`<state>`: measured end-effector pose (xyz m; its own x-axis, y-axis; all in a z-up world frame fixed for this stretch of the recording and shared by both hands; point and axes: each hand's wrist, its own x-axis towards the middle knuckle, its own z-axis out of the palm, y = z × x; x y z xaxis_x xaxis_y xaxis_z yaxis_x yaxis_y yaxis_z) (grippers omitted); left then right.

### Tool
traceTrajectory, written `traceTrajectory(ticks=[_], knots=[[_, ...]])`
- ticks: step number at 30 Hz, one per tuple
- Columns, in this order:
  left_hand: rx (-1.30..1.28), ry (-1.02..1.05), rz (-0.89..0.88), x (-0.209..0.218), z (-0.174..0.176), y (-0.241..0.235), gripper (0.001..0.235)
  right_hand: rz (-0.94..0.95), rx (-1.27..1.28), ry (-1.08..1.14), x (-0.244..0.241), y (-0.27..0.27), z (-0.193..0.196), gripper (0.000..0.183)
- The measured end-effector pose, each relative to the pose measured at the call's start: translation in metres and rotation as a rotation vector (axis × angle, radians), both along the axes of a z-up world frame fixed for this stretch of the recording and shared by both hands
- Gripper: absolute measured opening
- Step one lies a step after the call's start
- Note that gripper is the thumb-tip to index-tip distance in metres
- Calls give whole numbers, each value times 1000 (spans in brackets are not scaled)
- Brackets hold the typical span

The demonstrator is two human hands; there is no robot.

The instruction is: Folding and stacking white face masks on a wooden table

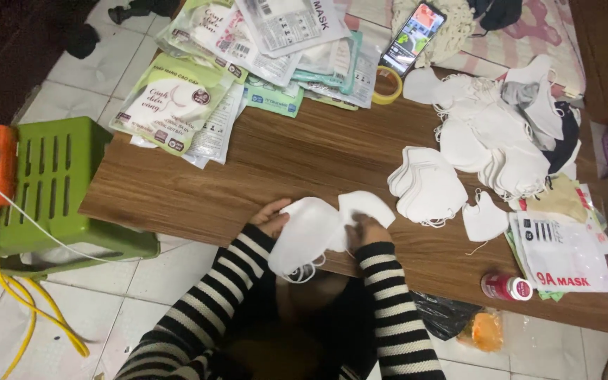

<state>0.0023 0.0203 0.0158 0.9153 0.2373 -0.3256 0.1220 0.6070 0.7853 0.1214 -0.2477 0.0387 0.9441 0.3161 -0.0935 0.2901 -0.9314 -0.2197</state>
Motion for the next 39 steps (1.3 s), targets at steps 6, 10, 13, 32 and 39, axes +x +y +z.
traceTrajectory(ticks=[6, 10, 13, 32, 39], knots=[[-181, -47, -23, 4, -60, 14, 32, -78, -27, -192, 6, 8, 45, 74], [-233, -38, 34, -7, -34, 13, 40, -117, -114, 24, 15, 9, 66, 101], [-265, 14, 14, -13, 14, 12, 48, -177, -133, 161, 22, 9, 69, 110], [155, 1, -74, 3, 31, -6, 28, -359, 1491, 174, -9, -31, 73, 39], [40, 56, -76, 2, 51, -23, 31, -223, 1375, 521, -41, 27, 52, 57]])
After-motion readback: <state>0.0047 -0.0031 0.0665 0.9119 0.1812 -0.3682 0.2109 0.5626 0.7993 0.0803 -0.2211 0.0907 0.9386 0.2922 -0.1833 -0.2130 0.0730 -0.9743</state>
